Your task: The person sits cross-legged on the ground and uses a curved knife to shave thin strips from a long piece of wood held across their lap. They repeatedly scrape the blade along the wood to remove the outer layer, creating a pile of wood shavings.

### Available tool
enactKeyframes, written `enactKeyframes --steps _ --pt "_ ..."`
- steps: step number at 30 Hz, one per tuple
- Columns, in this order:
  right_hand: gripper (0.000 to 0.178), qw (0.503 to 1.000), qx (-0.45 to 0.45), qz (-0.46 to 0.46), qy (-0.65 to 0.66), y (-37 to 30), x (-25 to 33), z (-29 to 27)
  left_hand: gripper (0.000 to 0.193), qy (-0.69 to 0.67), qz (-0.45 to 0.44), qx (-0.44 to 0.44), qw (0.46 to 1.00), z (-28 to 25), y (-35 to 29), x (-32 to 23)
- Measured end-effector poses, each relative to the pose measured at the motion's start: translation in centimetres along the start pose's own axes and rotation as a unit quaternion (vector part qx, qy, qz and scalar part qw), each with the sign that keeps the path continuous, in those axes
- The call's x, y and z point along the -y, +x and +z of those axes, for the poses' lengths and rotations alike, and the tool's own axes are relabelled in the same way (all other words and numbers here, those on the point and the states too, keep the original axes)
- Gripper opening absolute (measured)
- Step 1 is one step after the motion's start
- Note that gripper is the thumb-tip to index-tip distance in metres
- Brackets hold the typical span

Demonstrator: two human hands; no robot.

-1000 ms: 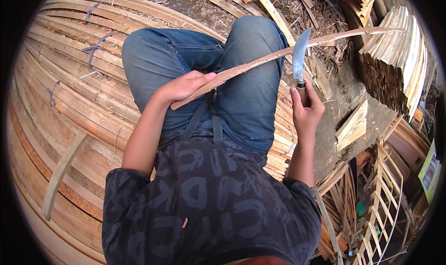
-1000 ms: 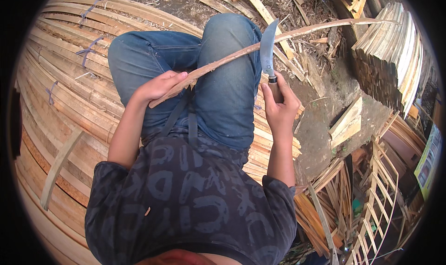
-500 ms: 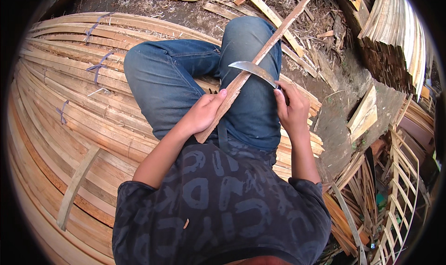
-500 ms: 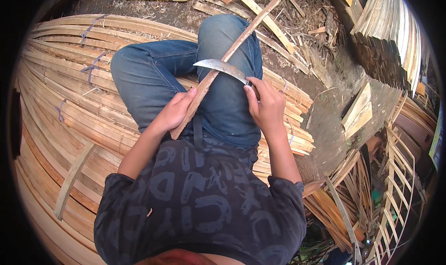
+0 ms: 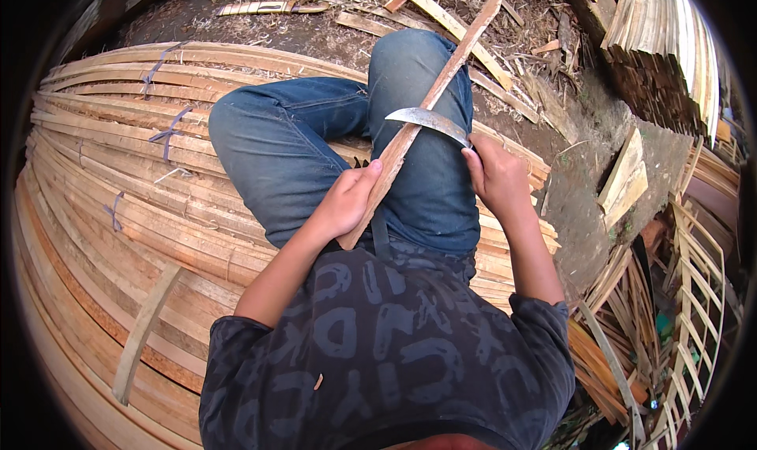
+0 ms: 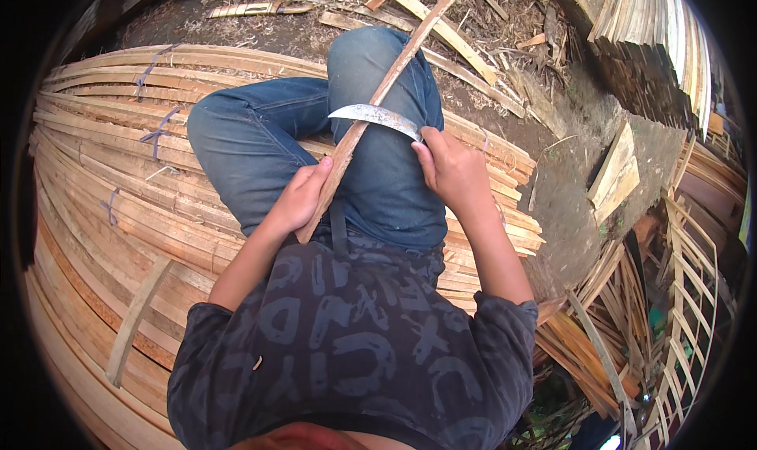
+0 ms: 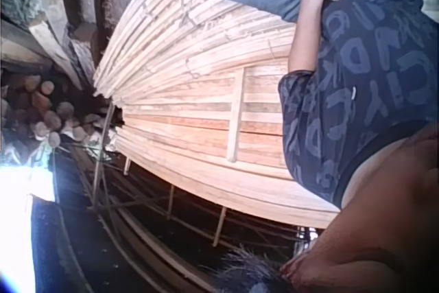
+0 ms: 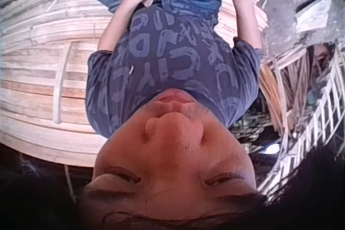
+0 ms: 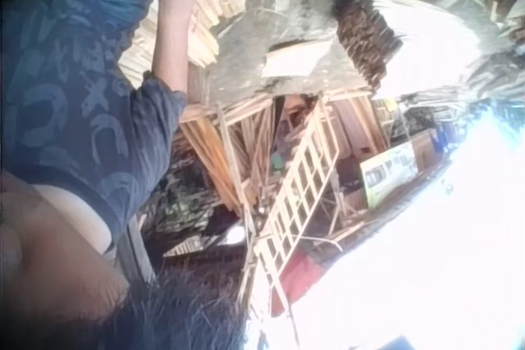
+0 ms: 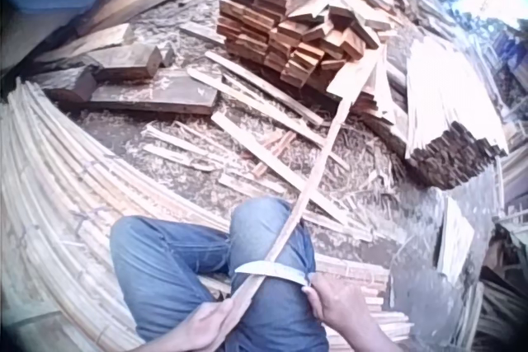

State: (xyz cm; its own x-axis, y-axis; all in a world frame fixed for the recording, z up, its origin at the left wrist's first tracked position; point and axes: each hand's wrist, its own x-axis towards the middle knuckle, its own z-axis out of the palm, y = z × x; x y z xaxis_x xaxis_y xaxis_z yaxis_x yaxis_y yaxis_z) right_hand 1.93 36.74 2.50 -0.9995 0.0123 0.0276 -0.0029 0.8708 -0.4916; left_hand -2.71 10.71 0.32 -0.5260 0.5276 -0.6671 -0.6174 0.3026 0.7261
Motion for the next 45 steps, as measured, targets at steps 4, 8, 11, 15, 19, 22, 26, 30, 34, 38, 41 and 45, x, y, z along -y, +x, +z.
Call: enactKeyframes --steps 4,8,11,15,19,22,26,30,34,38,41,45 --pt "0.020 0.999 -0.013 -0.016 -0.044 0.2 -0.7 0.3 0.056 0.065 0.037 -0.016 0.997 -0.1 0.1 -0.2" --pt "0.020 0.997 -0.017 -0.010 -0.074 1.0 -1.4 0.5 0.056 0.064 0.038 -0.017 0.997 0.1 -0.2 -1.9" --pt "0.021 0.994 -0.053 -0.024 -0.090 1.5 -2.4 1.0 0.055 0.062 0.051 -0.017 0.997 0.2 0.4 -1.9" --pt "0.021 0.989 -0.070 -0.033 -0.129 1.8 -3.3 1.3 0.055 0.074 0.020 -0.004 0.997 -0.1 0.8 -1.7" --pt "0.020 0.973 -0.124 0.056 -0.185 2.4 -6.6 0.6 0.055 0.084 0.046 -0.022 0.995 -0.1 0.5 -1.3" --pt "0.019 0.981 -0.111 0.083 -0.136 1.8 -6.0 0.3 0.054 0.100 0.037 -0.026 0.994 -0.2 0.3 -1.9" --pt "0.018 0.991 -0.045 0.106 -0.064 0.6 -2.8 0.0 0.053 0.090 0.043 -0.034 0.994 0.0 0.7 -1.5" --pt "0.020 0.998 -0.014 0.058 0.003 0.0 -0.8 1.5 0.053 0.091 0.046 -0.035 0.994 0.2 0.7 -1.7" --pt "0.019 0.997 0.005 0.076 -0.031 1.4 -2.3 1.2 0.053 0.099 0.056 -0.029 0.993 0.1 0.5 -1.7" --pt "0.020 0.989 -0.038 0.032 -0.136 3.2 -6.7 0.4 0.054 0.119 0.082 -0.045 0.989 0.2 0.5 -2.1" --pt "0.020 0.991 -0.040 0.044 -0.117 3.6 -6.8 0.6 0.054 0.113 0.079 -0.047 0.989 0.2 0.9 -1.6" --pt "0.021 0.999 0.006 0.018 -0.042 1.6 -2.6 1.5 0.053 0.109 0.059 -0.040 0.992 0.3 0.9 -1.4"
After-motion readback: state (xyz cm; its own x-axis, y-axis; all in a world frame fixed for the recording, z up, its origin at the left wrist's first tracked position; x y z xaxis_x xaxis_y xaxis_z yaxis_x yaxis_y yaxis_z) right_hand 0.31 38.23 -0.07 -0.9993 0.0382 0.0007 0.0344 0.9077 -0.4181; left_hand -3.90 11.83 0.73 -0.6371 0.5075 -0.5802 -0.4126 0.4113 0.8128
